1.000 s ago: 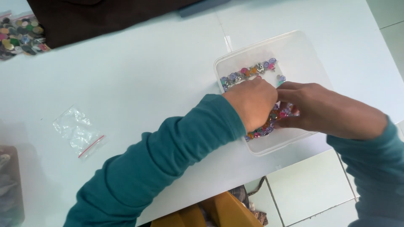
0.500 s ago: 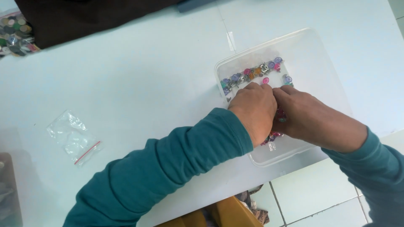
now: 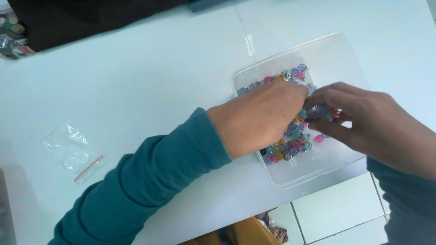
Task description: Bagging small colorful beads from a container into resealable plastic bags
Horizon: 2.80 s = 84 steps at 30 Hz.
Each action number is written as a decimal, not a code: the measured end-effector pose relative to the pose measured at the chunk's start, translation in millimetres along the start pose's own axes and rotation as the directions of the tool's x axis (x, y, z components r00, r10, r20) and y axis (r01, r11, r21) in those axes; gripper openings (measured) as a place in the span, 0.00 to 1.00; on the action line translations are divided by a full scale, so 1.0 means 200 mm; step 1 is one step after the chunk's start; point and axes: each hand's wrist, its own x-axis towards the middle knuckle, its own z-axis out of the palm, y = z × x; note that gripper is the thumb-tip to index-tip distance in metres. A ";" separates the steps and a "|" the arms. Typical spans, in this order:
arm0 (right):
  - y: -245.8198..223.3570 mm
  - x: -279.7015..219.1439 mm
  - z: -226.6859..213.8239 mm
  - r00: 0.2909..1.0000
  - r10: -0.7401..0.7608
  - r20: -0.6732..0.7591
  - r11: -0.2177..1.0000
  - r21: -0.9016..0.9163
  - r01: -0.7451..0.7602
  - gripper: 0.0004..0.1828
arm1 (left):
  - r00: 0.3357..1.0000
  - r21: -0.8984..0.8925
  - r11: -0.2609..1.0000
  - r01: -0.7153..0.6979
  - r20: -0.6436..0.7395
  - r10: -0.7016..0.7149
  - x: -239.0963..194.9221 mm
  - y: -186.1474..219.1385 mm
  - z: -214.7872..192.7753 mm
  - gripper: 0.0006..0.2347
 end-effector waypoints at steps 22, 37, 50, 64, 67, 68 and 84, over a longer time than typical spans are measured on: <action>0.15 0.00 0.14 0.995 -0.063 0.075 0.997 0.042 0.060 0.18 | 0.991 0.217 0.967 0.131 -0.057 -0.122 0.01 0.07 0.04 0.10; 0.15 0.00 0.15 0.954 -0.201 -0.223 0.979 -0.083 0.187 0.09 | 0.974 0.575 0.805 0.147 -0.226 -0.016 0.12 0.07 0.14 0.11; 0.12 0.08 0.21 0.997 -0.076 0.003 0.990 -0.121 0.075 0.05 | 0.978 0.566 0.801 0.193 -0.173 -0.113 0.27 0.03 0.16 0.05; 0.04 -0.04 0.14 0.938 -0.153 -0.311 0.987 -0.091 0.131 0.05 | 0.934 0.594 0.788 0.160 -0.350 0.074 0.08 0.13 0.06 0.08; -0.10 -0.10 0.07 0.918 -0.180 -0.353 0.983 -0.096 0.156 0.08 | 0.861 0.575 0.808 0.126 -0.469 0.200 -0.10 0.15 -0.02 0.05; -0.17 -0.11 0.05 0.909 -0.158 -0.387 0.987 -0.083 0.136 0.08 | 0.826 0.580 0.804 0.133 -0.513 0.233 -0.17 0.15 -0.04 0.04; -1.12 0.20 0.50 0.771 -0.308 -0.557 0.868 0.167 0.467 0.11 | 0.706 0.287 0.791 0.540 -0.666 -0.240 -1.27 -0.15 -0.07 0.05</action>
